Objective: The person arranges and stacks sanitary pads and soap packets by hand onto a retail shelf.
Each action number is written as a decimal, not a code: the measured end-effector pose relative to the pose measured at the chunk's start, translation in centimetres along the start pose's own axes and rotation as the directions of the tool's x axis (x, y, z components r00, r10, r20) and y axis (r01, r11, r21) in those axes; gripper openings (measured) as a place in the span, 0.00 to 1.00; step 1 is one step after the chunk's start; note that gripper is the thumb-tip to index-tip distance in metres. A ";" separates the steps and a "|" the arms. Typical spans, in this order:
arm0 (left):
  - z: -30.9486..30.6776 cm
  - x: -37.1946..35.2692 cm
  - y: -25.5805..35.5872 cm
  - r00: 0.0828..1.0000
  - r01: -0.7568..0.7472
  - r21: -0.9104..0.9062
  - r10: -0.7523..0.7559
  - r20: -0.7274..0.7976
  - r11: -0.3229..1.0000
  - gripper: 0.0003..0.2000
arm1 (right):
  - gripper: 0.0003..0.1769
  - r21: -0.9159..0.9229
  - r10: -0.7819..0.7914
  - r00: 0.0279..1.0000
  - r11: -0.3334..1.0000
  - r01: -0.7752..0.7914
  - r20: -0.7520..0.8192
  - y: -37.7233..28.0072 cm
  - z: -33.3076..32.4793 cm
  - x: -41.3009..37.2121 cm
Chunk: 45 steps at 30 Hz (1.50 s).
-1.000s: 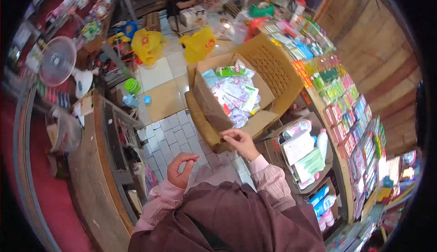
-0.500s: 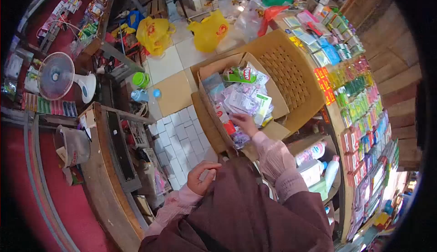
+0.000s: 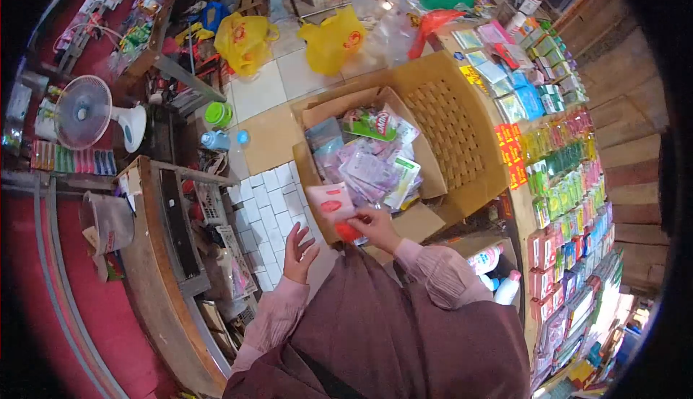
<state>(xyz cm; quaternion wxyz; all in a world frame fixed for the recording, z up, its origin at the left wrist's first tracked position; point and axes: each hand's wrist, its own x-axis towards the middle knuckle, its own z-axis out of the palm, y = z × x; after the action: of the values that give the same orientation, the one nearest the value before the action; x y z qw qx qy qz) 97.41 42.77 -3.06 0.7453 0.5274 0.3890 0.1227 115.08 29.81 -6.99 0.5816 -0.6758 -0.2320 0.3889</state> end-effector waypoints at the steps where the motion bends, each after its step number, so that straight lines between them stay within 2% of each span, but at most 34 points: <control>1: 0.4 0.2 -0.1 0.999 -0.006 -0.083 0.010 0.044 0.997 0.32 | 0.11 0.106 0.041 0.994 0.993 -0.051 0.099 -1.0 -0.1 -0.8; 2: 0.6 0.2 -0.5 0.996 -0.008 -0.163 0.022 0.083 0.987 0.31 | 0.12 0.152 0.001 0.976 0.988 -0.035 0.216 -0.6 0.3 -1.4; 4: -1.1 0.0 -2.1 0.978 0.132 -0.219 -0.091 0.189 0.967 0.28 | 0.13 0.133 -0.229 0.931 0.971 0.198 0.283 -2.5 0.9 -2.7; 5: -2.3 -0.3 -2.6 0.960 0.205 -0.240 -0.146 0.240 0.949 0.27 | 0.13 0.156 -0.144 0.901 0.984 0.087 0.408 -2.1 0.6 -2.4; 7: -4.4 -1.5 -2.9 0.974 0.200 -0.260 -0.163 0.156 0.945 0.25 | 0.13 0.176 -0.001 0.761 0.973 -0.149 0.648 0.0 0.0 -1.1; 10: -5.1 -3.7 -1.3 0.979 0.201 -0.289 -0.202 0.028 0.936 0.22 | 0.11 0.097 0.351 0.826 0.897 -0.432 0.441 2.9 -3.5 2.3; 11: -5.0 -4.1 -0.8 0.976 0.201 -0.302 -0.216 -0.016 0.932 0.22 | 0.11 0.208 0.373 0.892 0.880 -0.427 0.254 4.9 -4.7 3.4; 12: -5.2 -4.3 -0.9 0.979 0.187 -0.304 -0.202 -0.020 0.934 0.21 | 0.10 0.310 0.401 0.914 0.862 -0.400 0.062 8.4 -5.9 4.5; 13: -5.4 -4.5 -1.1 0.982 0.170 -0.308 -0.188 -0.027 0.936 0.21 | 0.08 0.545 0.170 0.977 0.835 -0.075 -0.126 14.0 -7.6 5.4; 14: -5.6 -4.8 -1.3 0.984 0.152 -0.313 -0.172 -0.038 0.937 0.20 | 0.08 0.538 0.411 0.811 0.830 -0.144 -0.416 14.0 -9.2 5.8; 15: -5.8 -5.1 -1.5 0.982 0.152 -0.308 -0.178 -0.058 0.939 0.20 | 0.08 0.550 0.387 0.700 0.835 0.010 -0.600 16.8 -10.7 6.9; 16: -5.9 -5.2 -1.6 0.980 0.154 -0.303 -0.184 -0.076 0.941 0.20 | 0.10 0.369 0.262 0.631 0.929 0.041 -0.730 21.6 -12.7 8.0; 17: -5.8 -5.3 -1.6 0.978 0.154 -0.297 -0.188 -0.091 0.942 0.19 | 0.13 0.277 0.195 0.575 0.959 0.057 -0.794 21.7 -13.4 7.9; 20: -5.2 -5.3 -1.3 0.987 0.102 -0.314 -0.136 -0.088 0.944 0.19 | 0.17 0.482 0.425 0.646 0.871 -0.101 -0.634 25.3 -14.2 8.7; 23: -5.1 -5.2 -1.4 0.990 0.114 -0.335 -0.136 -0.044 0.935 0.18 | 0.16 0.435 0.443 0.582 0.885 -0.165 -0.681 18.8 -12.1 8.3; 26: -4.6 -4.9 -1.6 0.984 0.134 -0.348 -0.168 -0.067 0.928 0.18 | 0.14 0.246 0.230 0.662 0.967 -0.070 -0.714 22.2 -12.3 8.6; 27: -4.2 -4.8 -1.6 0.980 0.143 -0.355 -0.182 -0.081 0.924 0.18 | 0.10 0.197 0.223 0.635 0.974 -0.113 -0.739 22.4 -12.4 8.6; 30: -3.1 -4.4 -0.9 0.991 0.119 -0.377 -0.133 -0.011 0.918 0.18 | 0.08 0.155 0.208 0.638 0.978 -0.138 -0.741 22.7 -13.0 8.0; 33: -2.5 -4.2 -0.6 0.987 0.153 -0.392 -0.157 0.021 0.907 0.18 | 0.05 0.163 0.061 0.608 0.980 0.114 -0.792 19.2 -12.7 6.7; 36: -1.8 -3.4 -0.5 0.983 0.169 -0.433 -0.118 0.142 0.885 0.18 | 0.05 0.168 -0.120 0.700 0.930 0.328 -0.704 9.4 -11.4 4.3; 37: -1.5 -3.2 -0.4 0.982 0.172 -0.428 -0.121 0.145 0.887 0.18 | 0.07 0.266 0.002 0.803 0.944 0.195 -0.596 6.5 -11.2 3.1; 39: -0.7 -3.0 -0.1 0.982 0.170 -0.418 -0.118 0.148 0.892 0.19 | 0.08 0.357 0.091 0.905 0.932 0.070 -0.416 2.8 -9.6 2.2; 41: 0.5 -2.7 0.8 0.982 0.150 -0.421 -0.087 0.165 0.895 0.20 | 0.10 0.369 0.133 0.952 0.929 -0.024 -0.274 0.2 -6.2 1.0; 43: 1.3 -2.5 1.4 0.984 0.141 -0.437 -0.077 0.162 0.888 0.20 | 0.11 0.596 0.186 0.982 0.791 -0.142 -0.014 -5.0 -2.7 -0.8; 45: 1.4 -2.8 1.7 0.986 0.147 -0.467 -0.094 0.136 0.872 0.21 | 0.11 0.591 0.175 0.976 0.777 -0.216 0.128 -5.2 0.0 -1.4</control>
<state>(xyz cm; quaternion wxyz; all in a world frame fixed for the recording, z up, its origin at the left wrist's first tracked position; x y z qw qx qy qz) 96.92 40.90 -0.12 0.8782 0.3089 0.3378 0.1387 115.03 29.85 -1.61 0.7144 -0.4633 -0.0441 0.5225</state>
